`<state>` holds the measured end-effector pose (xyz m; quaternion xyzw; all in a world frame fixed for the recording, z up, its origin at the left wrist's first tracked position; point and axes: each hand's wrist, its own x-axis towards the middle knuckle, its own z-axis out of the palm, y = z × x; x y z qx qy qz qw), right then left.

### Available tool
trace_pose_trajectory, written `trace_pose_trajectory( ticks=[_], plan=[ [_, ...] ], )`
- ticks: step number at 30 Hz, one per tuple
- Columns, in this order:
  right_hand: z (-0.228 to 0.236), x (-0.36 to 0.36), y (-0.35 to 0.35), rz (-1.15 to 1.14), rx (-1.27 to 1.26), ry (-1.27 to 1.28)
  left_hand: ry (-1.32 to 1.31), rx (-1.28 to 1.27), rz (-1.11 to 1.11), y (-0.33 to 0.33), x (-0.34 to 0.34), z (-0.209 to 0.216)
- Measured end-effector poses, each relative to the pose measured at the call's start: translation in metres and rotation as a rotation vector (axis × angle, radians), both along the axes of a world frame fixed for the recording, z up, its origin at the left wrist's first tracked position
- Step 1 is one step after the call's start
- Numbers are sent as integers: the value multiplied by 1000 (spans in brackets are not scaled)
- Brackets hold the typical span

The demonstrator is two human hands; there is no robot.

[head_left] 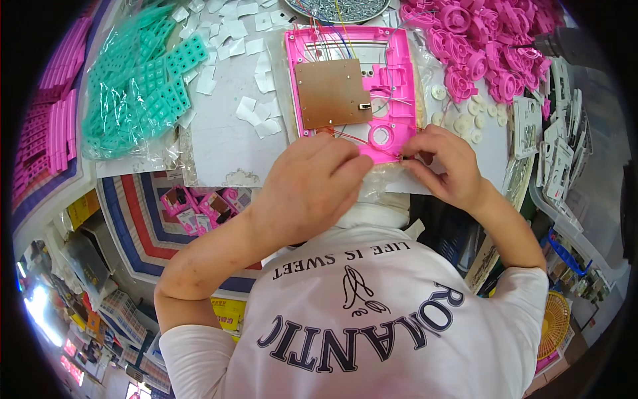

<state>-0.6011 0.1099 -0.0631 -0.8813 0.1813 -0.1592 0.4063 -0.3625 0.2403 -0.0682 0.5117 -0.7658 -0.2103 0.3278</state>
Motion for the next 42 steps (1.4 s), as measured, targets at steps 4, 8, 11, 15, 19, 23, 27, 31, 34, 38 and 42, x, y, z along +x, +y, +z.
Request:
trace_pose_trajectory(
  ticks=[4,8,11,15,19,23,27,31,34,38,42],
  plan=[
    [-16,-7,17,-169,-12,-74,-58,-17,-51,-5,-20,4],
    [-14,-3,27,-232,-243,-106,-223,-5,-110,-7,-23,3],
    [-12,-4,36,-283,-386,-16,-328,-44,-112,-6,-26,0],
    [3,-12,34,-155,-509,135,-413,-215,-109,-5,-29,-7],
    [50,27,-17,-84,-366,131,-445,-201,-93,-1,-29,-6],
    [30,104,-52,-306,-554,124,-387,-187,-91,-4,-34,-6],
    [8,131,-64,-297,-551,196,-327,-227,-60,-6,-29,-6],
    [9,134,-50,-375,-537,205,-271,-179,-45,-5,-29,-5],
    [-2,135,-54,-393,-539,197,-232,-133,-47,-5,-30,-5],
    [6,130,-48,-523,-106,-38,-79,-5,-39,-6,-27,-2],
    [9,114,-44,-367,63,-204,264,111,17,-21,5,3]
  ],
)
